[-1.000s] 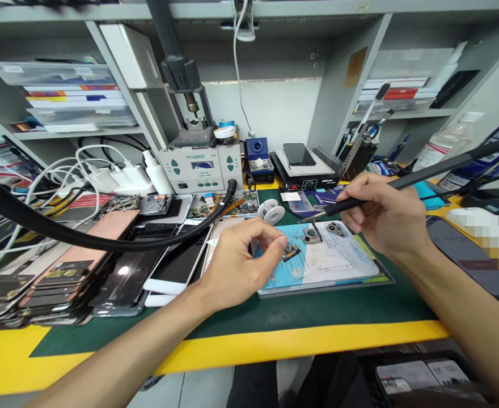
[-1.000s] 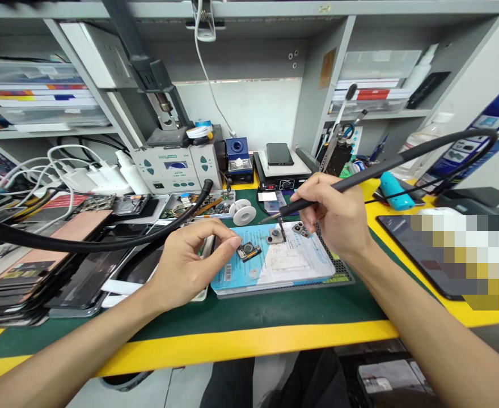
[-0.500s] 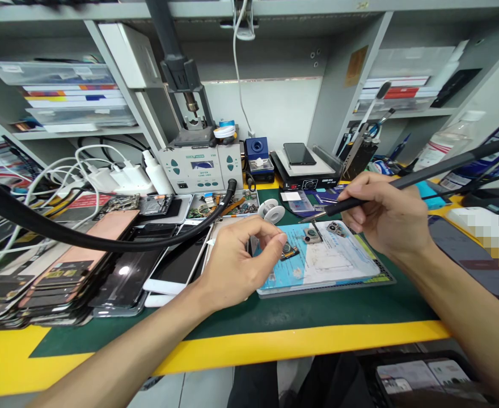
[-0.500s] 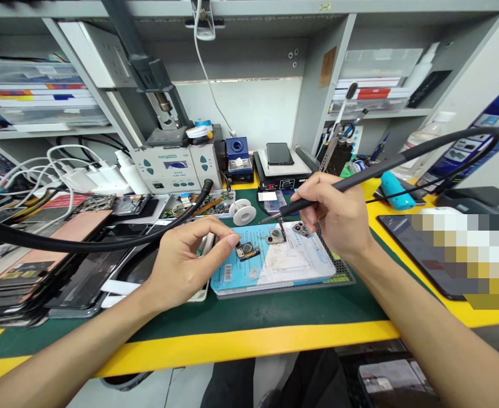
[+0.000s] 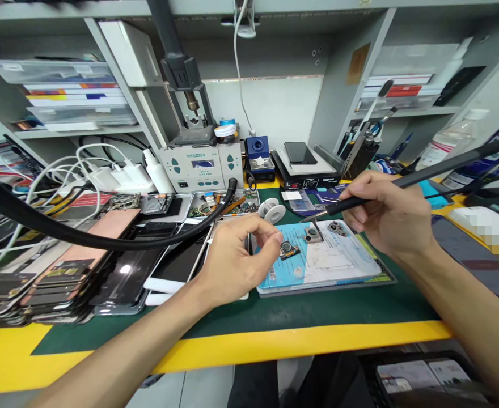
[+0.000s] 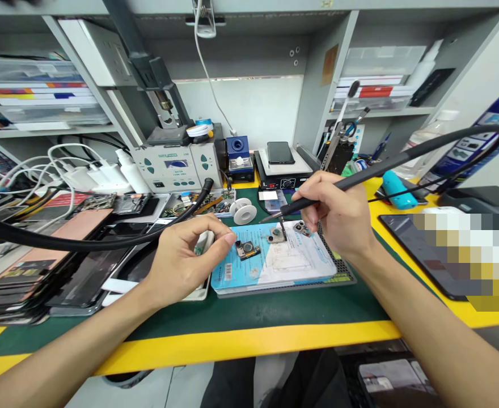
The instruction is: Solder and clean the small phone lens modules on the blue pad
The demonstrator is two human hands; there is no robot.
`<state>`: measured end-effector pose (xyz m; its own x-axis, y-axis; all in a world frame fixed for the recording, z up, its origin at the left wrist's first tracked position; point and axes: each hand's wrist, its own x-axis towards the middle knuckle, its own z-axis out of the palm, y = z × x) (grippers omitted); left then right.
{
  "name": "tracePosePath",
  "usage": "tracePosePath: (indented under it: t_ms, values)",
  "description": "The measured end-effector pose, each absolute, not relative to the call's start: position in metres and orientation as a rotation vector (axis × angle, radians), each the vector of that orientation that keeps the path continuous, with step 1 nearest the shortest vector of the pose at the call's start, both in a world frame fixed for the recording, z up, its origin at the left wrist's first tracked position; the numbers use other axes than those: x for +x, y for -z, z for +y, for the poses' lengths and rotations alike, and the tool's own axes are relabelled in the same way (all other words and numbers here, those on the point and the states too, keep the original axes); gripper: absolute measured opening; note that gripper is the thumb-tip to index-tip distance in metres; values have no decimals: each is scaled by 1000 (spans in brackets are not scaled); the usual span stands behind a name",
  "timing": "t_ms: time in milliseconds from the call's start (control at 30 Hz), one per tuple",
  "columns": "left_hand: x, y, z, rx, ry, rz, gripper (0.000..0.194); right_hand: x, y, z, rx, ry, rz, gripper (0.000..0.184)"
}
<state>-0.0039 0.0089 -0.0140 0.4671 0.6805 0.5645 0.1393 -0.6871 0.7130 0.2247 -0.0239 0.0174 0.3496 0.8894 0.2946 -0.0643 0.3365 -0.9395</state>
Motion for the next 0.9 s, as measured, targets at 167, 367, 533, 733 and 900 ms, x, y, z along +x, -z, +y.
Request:
tracePosePath:
  t_ms: [167,367,533,733,900]
  values:
    - [-4,16,9,2126,-1169,690,19,223,-18,-24,-1023,-775,-1012,13]
    - [-3,17,10,2136,-1128,701,18,225,-17,-24,-1032,-778,-1023,13]
    - [-3,17,9,2115,-1121,700,18,226,-16,-24,-1033,-772,-1031,14]
    - [-4,17,9,2105,-1142,685,18,225,-17,-24,-1036,-773,-1021,14]
    - [-4,19,9,2104,-1164,689,17,223,-18,-25,-1035,-774,-1015,13]
